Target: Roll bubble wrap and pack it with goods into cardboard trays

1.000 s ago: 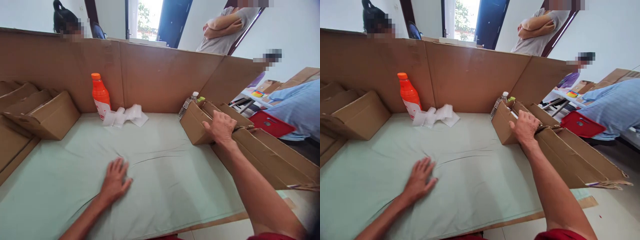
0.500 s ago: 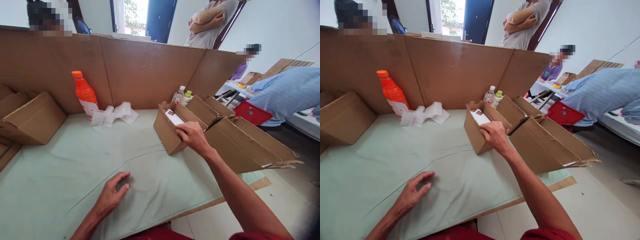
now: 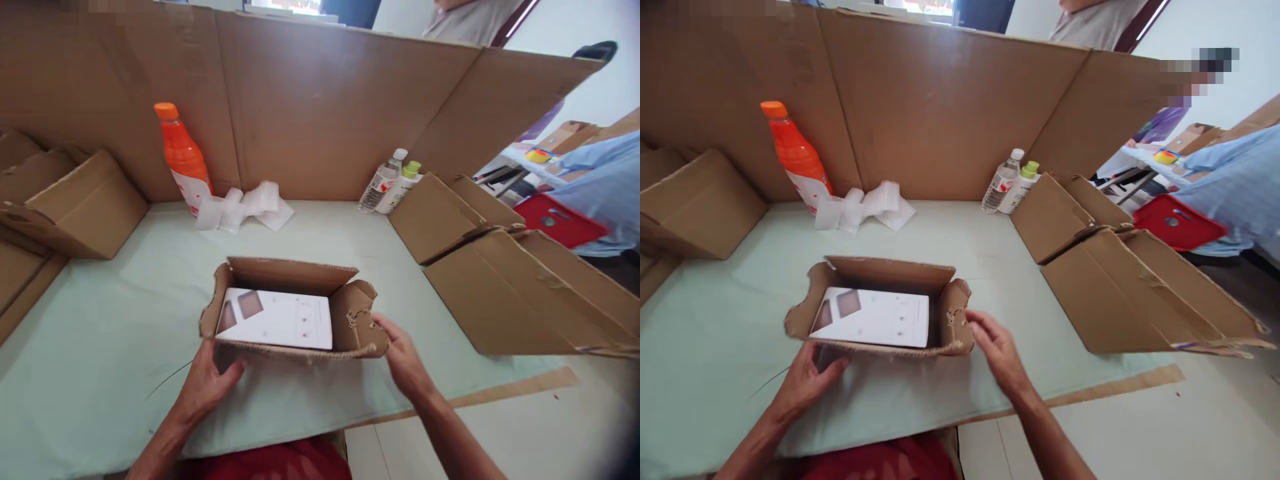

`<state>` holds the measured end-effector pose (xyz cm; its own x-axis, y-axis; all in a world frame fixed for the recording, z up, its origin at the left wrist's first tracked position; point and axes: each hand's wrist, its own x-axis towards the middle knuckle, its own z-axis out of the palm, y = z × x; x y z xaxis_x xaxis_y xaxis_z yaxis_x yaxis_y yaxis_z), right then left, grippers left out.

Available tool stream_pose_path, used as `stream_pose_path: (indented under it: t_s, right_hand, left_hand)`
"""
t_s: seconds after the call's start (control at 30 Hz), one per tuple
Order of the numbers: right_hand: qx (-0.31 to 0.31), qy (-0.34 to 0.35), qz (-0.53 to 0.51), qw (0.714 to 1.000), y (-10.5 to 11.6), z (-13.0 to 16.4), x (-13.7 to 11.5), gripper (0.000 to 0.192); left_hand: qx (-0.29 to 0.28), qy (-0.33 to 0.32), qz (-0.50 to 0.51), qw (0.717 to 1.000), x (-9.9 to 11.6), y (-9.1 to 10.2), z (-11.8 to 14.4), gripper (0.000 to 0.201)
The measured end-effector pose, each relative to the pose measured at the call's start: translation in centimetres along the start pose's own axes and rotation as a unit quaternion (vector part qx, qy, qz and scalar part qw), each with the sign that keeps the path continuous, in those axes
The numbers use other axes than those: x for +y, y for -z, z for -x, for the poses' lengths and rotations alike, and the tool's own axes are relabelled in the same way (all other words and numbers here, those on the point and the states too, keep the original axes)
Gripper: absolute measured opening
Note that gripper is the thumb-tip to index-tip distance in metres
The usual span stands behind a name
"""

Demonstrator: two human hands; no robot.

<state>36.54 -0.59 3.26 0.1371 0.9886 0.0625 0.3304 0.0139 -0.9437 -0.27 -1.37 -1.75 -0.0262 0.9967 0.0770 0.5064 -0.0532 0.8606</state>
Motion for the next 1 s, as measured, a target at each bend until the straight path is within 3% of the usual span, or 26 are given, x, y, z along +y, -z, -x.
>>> stream_pose_path:
  t_s: [0.1,0.2,0.43,0.57,0.7,0.8,0.9,1.0]
  right_hand:
    - [-0.057,-0.030,-0.035,0.997,-3.8,0.8,1.0,0.048]
    - [-0.089,-0.037,-0.047,0.994,-6.5,-0.3,-0.1,0.051]
    - [-0.177,-0.004,-0.097,0.980,-14.4,-8.0,-2.2,0.055]
    - [-0.235,0.026,-0.084,0.968,-17.2,-11.9,-2.0,0.053]
    - [-0.193,0.118,0.056,0.972,-16.7,-16.9,-2.1,0.042]
    - [-0.161,0.132,0.113,0.972,-16.7,-22.1,-3.1,0.037]
    - [-0.157,0.153,0.168,0.961,-19.2,-28.0,-5.1,0.032]
    - [-0.148,0.178,0.224,0.947,-23.9,-32.8,-7.3,0.034]
  left_hand:
    - [-0.005,0.025,0.042,0.999,0.5,-0.1,0.0,0.066]
    - [0.036,0.055,0.066,0.996,0.4,0.7,-1.1,0.059]
    - [0.155,0.086,0.077,0.981,-1.8,5.0,-7.3,0.057]
    - [0.222,0.087,0.080,0.968,-3.4,5.5,-9.7,0.054]
    - [0.227,0.089,0.105,0.964,-5.0,4.6,-9.7,0.054]
    - [0.214,0.093,0.114,0.966,-6.3,4.1,-9.3,0.056]
    - [0.214,0.104,0.109,0.965,-7.5,3.7,-9.1,0.059]
    - [0.237,0.104,0.087,0.962,-8.2,3.4,-9.0,0.058]
